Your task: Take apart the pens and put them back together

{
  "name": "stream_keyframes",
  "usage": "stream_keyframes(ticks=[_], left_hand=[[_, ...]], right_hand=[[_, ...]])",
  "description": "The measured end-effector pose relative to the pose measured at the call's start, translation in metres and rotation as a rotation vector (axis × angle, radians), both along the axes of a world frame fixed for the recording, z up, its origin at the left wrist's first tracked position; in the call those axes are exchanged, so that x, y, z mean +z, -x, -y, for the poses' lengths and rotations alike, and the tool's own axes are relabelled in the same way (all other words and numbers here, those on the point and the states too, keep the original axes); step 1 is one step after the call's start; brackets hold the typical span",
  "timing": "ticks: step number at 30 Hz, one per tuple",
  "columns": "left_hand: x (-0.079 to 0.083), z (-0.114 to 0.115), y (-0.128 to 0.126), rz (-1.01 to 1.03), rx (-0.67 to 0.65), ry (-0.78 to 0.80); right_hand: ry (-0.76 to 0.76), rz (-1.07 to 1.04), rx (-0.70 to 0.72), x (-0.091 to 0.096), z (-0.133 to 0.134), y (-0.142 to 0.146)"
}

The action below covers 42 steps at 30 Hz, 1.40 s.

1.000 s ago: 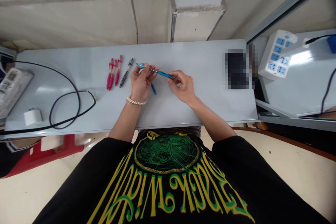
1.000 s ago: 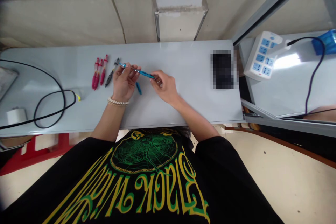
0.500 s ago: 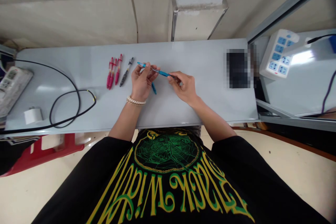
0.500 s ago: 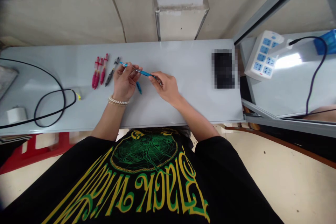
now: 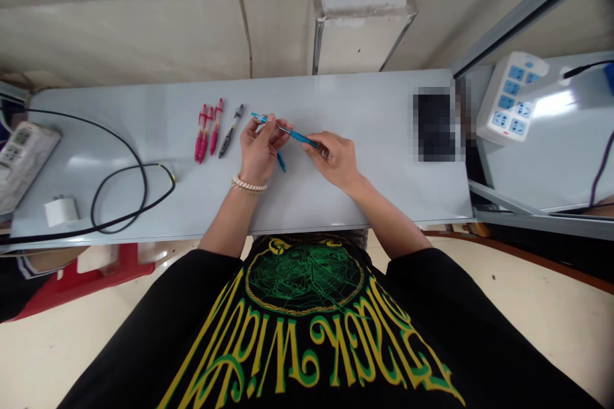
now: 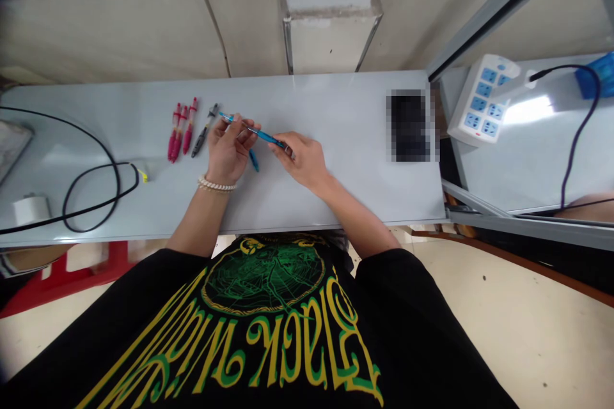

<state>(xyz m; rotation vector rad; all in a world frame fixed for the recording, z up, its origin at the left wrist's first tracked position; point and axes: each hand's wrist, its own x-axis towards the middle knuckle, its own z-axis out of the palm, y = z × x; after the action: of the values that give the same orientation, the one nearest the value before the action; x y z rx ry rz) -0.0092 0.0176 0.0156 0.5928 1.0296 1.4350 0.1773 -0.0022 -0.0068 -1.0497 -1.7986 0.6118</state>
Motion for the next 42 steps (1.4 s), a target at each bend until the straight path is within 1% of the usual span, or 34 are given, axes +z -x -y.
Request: stream_keyframes(ticks=[4,9,14,18,26,30,32,36,42], left_hand=[[0.001,0.000,-0.001,-0.001,0.007,0.017],[-0.001,0.000,0.000,0.023,-0.013,-0.025],[-0.008,-0.002,0.001,0.018,-0.015,-0.056],[-0.011,-0.003,0.001,0.008,-0.025,-0.077],[-0.011,-0.003,0.002,0.012,-0.029,-0.083],[-0.014,-0.003,0.002,0.026,-0.034,-0.090],[-0.015,-0.003,0.002,0.040,-0.042,-0.103],[-0.014,-0.002,0.003,0.032,-0.058,-0.094],[-0.009,-0.001,0.003,0.003,-0.120,-0.039]], right_hand=[[0.026,0.022,-0.021,0.001,0.000,-0.001],[0.034,0.047,-0.038,0.002,0.001,-0.001],[-0.028,0.051,-0.036,0.000,0.001,0.000],[-0.031,0.073,-0.037,-0.002,0.001,-0.001],[-0.045,0.091,-0.052,-0.001,0.001,-0.001],[-0.026,0.131,-0.083,-0.001,-0.001,-0.002],[-0.024,0.130,-0.077,-0.001,-0.001,-0.003],[-0.056,0.096,-0.051,-0.001,0.000,-0.002],[-0.111,0.034,-0.052,-0.004,0.000,-0.002]])
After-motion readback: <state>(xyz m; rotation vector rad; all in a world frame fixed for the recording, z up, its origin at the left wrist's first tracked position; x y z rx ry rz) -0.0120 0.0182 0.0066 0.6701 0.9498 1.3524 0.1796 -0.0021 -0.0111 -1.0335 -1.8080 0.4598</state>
